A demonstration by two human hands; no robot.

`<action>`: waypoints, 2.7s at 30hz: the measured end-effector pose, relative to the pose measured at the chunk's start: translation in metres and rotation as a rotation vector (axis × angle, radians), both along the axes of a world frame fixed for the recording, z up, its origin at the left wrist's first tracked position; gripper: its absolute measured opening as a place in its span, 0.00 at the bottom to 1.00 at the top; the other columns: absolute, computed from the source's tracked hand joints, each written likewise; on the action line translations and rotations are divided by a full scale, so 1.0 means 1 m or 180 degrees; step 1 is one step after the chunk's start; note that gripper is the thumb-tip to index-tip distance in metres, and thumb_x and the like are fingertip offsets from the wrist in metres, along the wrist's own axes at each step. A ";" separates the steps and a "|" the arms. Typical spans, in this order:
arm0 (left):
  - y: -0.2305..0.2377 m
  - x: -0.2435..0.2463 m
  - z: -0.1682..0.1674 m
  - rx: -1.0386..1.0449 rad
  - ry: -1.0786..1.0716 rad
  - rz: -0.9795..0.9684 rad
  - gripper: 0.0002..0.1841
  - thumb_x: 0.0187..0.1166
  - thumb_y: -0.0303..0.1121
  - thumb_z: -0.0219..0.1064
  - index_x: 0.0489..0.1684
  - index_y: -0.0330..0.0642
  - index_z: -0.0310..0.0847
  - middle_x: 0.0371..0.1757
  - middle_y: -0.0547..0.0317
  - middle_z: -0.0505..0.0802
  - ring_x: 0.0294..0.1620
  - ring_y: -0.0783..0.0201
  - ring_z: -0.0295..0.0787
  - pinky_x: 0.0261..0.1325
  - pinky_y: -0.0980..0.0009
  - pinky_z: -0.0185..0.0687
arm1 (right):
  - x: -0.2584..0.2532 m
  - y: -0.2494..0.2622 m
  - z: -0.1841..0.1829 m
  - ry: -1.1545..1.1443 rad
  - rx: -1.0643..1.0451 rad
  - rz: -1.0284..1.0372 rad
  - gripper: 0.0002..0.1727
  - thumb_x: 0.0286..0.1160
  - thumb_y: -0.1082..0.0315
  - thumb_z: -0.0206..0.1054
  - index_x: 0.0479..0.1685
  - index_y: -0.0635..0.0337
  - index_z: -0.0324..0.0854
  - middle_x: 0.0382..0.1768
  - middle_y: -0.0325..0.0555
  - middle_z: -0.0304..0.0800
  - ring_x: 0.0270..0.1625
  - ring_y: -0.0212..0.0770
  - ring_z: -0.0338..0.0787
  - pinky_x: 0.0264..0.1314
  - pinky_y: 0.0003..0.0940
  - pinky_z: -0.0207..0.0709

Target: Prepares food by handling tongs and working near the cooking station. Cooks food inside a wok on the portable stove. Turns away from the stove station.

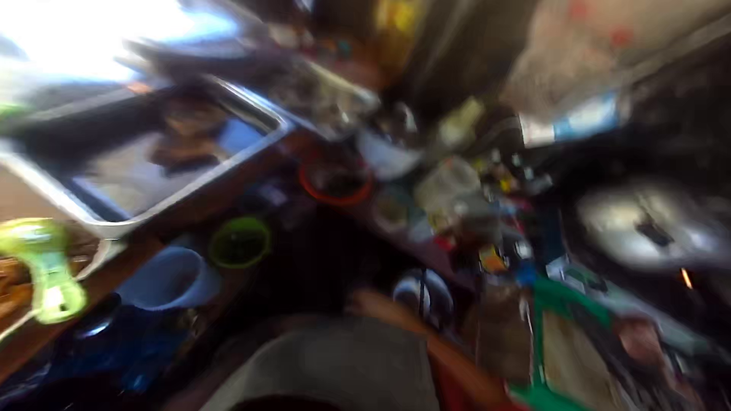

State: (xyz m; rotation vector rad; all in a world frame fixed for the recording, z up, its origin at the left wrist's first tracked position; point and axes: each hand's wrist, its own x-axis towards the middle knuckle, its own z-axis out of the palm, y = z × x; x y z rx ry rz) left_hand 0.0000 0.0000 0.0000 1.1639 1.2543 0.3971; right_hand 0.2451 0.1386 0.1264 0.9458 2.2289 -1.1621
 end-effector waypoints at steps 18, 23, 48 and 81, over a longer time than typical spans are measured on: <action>0.088 0.091 0.118 -0.0462 -0.0843 -0.2006 0.34 0.82 0.63 0.54 0.81 0.53 0.76 0.77 0.66 0.84 0.77 0.72 0.78 0.81 0.64 0.71 | 0.212 -0.003 -0.159 -0.1461 0.0085 -0.4861 0.64 0.62 0.49 0.84 0.96 0.57 0.42 0.88 0.71 0.56 0.88 0.68 0.62 0.83 0.63 0.65; 0.077 0.081 0.120 -0.0665 -0.0757 -0.1723 0.39 0.77 0.70 0.55 0.81 0.53 0.76 0.77 0.68 0.85 0.77 0.74 0.78 0.81 0.67 0.72 | 0.216 0.008 -0.215 -0.1706 -0.0228 -0.5435 0.70 0.47 0.47 0.91 0.94 0.57 0.48 0.87 0.68 0.58 0.88 0.64 0.62 0.82 0.60 0.67; 0.123 0.230 0.073 -0.0569 -0.0940 -0.2662 0.42 0.80 0.70 0.50 0.83 0.46 0.73 0.81 0.59 0.81 0.82 0.68 0.73 0.87 0.63 0.64 | 0.299 -0.132 -0.052 0.0605 0.2124 -0.5004 0.43 0.70 0.61 0.76 0.84 0.75 0.65 0.78 0.70 0.76 0.80 0.60 0.78 0.85 0.52 0.71; 0.037 0.526 0.069 -0.0455 -0.0587 -0.1154 0.23 0.90 0.35 0.43 0.74 0.37 0.77 0.69 0.62 0.88 0.68 0.79 0.81 0.78 0.76 0.72 | 0.883 0.059 -0.028 -0.1441 0.3176 -0.3565 0.29 0.64 0.79 0.75 0.71 0.61 0.82 0.76 0.62 0.80 0.81 0.68 0.74 0.81 0.71 0.67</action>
